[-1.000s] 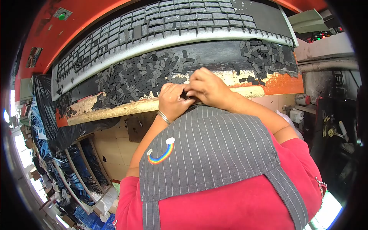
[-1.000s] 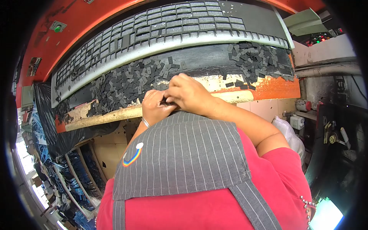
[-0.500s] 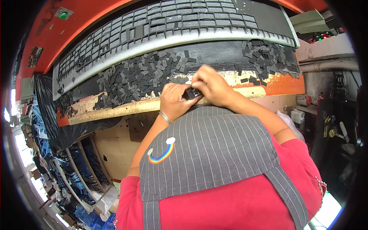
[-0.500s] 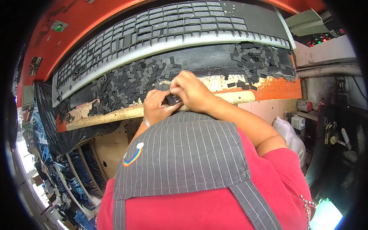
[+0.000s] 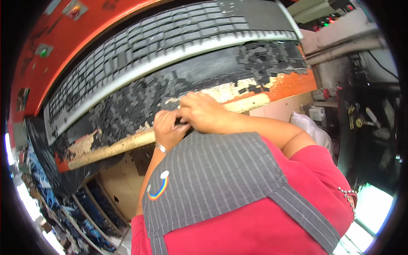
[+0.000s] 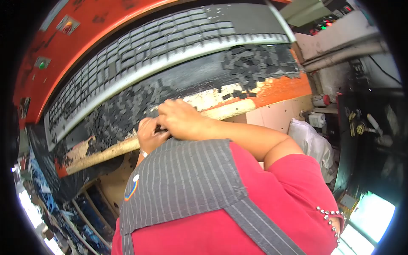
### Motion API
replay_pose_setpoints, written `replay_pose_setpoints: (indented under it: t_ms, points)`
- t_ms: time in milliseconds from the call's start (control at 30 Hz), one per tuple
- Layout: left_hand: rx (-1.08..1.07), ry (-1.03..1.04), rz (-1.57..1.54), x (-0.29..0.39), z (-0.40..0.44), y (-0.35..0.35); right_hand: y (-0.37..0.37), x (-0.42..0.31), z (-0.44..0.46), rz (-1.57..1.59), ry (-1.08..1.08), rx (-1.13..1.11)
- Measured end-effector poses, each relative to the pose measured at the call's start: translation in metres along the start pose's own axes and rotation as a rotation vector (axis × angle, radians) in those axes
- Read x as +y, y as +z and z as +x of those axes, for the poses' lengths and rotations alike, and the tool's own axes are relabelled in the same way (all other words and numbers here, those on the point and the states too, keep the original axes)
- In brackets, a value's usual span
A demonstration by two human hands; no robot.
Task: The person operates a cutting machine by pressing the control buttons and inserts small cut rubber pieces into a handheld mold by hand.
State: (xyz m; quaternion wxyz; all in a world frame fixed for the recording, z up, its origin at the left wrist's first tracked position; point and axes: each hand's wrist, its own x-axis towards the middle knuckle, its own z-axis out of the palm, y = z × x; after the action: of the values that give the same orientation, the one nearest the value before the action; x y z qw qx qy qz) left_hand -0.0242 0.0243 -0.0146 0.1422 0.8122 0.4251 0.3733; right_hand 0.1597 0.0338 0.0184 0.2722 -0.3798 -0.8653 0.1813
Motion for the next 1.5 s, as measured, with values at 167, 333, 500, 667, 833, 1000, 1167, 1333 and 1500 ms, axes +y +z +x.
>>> replay_pose_setpoints:
  t_ms: [167, 333, 500, 667, 833, 1000, 1167, 1333, 1500]
  points:
    - [-0.017, 0.006, -0.005, 0.0, -0.002, -0.001, 0.001, 0.006, 0.002, 0.141, -0.027, -0.061]
    - [0.008, 0.003, 0.005, 0.0, 0.0, 0.004, 0.001, 0.03, 0.003, 0.467, 0.037, -0.145]
    - [-0.03, -0.119, 0.032, 0.009, -0.001, 0.003, 0.005, 0.045, 0.001, 0.579, 0.007, -0.148]
    - [-0.013, -0.206, 0.047, 0.014, -0.003, 0.007, 0.0, 0.057, 0.001, 0.659, 0.015, -0.21]
    - [0.003, -0.345, 0.035, 0.025, -0.004, 0.017, 0.0, 0.065, -0.002, 0.722, -0.001, -0.197]
    - [0.074, -0.634, 0.012, 0.016, -0.006, 0.027, -0.026, 0.078, -0.008, 0.804, -0.083, -0.236]
    - [0.268, -0.639, -0.444, 0.031, 0.009, 0.021, -0.041, 0.096, -0.004, 0.69, 0.42, -0.145]
    - [0.165, -0.438, -0.253, 0.047, 0.019, 0.037, -0.037, 0.095, -0.008, 0.886, 0.536, -0.445]
    - [0.115, -0.235, -0.1, 0.043, 0.031, 0.045, -0.053, 0.114, -0.011, 1.538, 0.716, -0.64]
